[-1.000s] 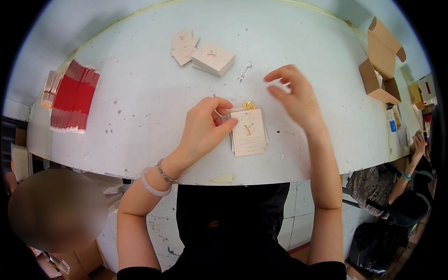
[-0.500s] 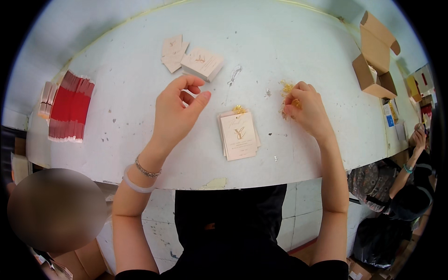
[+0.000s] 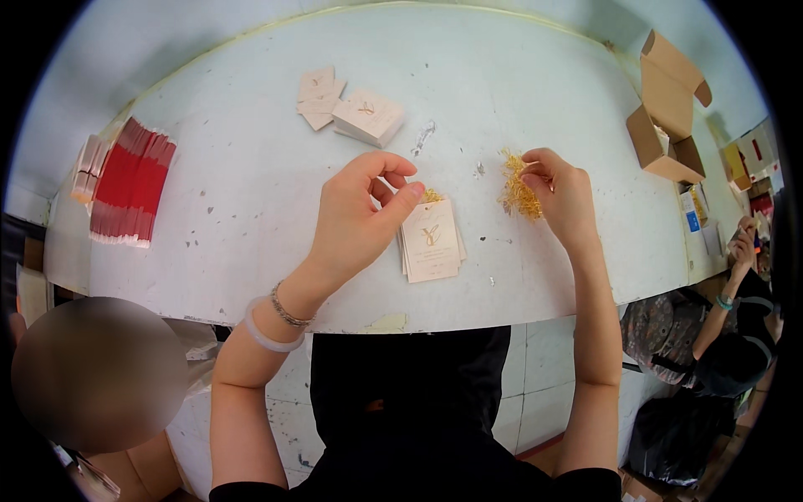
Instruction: The person threads a gold string through the hole of a small rectangular paper tag and ties a knot to secure it. They repeat this process for multiple tags, handling them one at a time and stacking the finished items on the table.
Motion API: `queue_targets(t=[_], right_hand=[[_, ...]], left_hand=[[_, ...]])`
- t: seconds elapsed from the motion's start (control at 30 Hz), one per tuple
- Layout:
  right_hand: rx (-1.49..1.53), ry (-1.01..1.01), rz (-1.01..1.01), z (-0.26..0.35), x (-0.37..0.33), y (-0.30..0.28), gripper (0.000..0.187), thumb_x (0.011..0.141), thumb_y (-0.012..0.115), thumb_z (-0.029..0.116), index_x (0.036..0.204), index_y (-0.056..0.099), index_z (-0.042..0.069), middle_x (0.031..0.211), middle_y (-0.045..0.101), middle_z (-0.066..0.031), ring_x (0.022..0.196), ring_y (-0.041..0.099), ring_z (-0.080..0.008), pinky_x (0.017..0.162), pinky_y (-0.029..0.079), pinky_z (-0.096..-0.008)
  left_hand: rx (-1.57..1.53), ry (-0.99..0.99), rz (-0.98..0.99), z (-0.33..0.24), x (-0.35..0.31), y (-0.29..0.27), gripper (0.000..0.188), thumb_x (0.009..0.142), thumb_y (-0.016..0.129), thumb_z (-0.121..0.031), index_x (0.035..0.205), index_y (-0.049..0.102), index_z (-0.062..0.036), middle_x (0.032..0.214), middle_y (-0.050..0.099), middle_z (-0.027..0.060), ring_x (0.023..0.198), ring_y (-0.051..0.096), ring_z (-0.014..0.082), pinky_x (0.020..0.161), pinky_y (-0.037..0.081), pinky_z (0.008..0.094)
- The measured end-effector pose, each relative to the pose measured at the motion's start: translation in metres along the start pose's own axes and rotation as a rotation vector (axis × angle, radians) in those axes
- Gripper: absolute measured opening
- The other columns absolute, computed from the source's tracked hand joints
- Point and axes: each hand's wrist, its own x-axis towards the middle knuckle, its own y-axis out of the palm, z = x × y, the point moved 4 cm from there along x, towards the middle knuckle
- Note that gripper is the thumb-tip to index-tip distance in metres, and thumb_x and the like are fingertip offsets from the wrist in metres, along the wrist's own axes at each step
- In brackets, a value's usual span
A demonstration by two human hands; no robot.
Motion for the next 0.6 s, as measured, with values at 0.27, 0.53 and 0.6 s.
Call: queue_targets(t=[0.27, 0.53, 0.6], right_hand=[[0.110, -0.078, -0.040, -0.010, 0.000, 0.006, 0.009, 0.081, 0.069, 0.002, 0.080, 0.060, -0.001, 0.075, 0.068, -0.0107, 0.065, 0.063, -0.0243, 0.062, 0.050, -0.0337], [0.520, 0.261, 0.022, -0.001, 0.002, -0.001, 0.007, 0.081, 0.072, 0.004, 0.081, 0.066, 0.000, 0.072, 0.065, -0.0035, 0.064, 0.054, -0.0085, 0.062, 0.044, -0.0223], [0.769, 0.300, 0.054, 0.015, -0.004, 0.004, 0.008, 0.082, 0.072, 0.006, 0.082, 0.066, 0.000, 0.072, 0.064, -0.0024, 0.064, 0.053, -0.0073, 0.061, 0.042, -0.0216]], left_hand=[[-0.035, 0.011, 0.014, 0.001, -0.003, 0.006, 0.014, 0.088, 0.067, -0.009, 0.100, 0.064, -0.0018, 0.079, 0.059, -0.0018, 0.069, 0.052, 0.0026, 0.055, 0.041, 0.0188], [-0.072, 0.090, 0.020, -0.007, -0.004, 0.019, 0.012, 0.087, 0.068, -0.007, 0.097, 0.065, -0.0019, 0.081, 0.065, 0.0017, 0.070, 0.057, 0.0038, 0.052, 0.042, 0.0193], [-0.023, 0.172, 0.000, -0.014, -0.006, 0.024, 0.012, 0.084, 0.069, -0.006, 0.095, 0.066, -0.0021, 0.082, 0.066, 0.0040, 0.068, 0.059, 0.0070, 0.051, 0.043, 0.0209]])
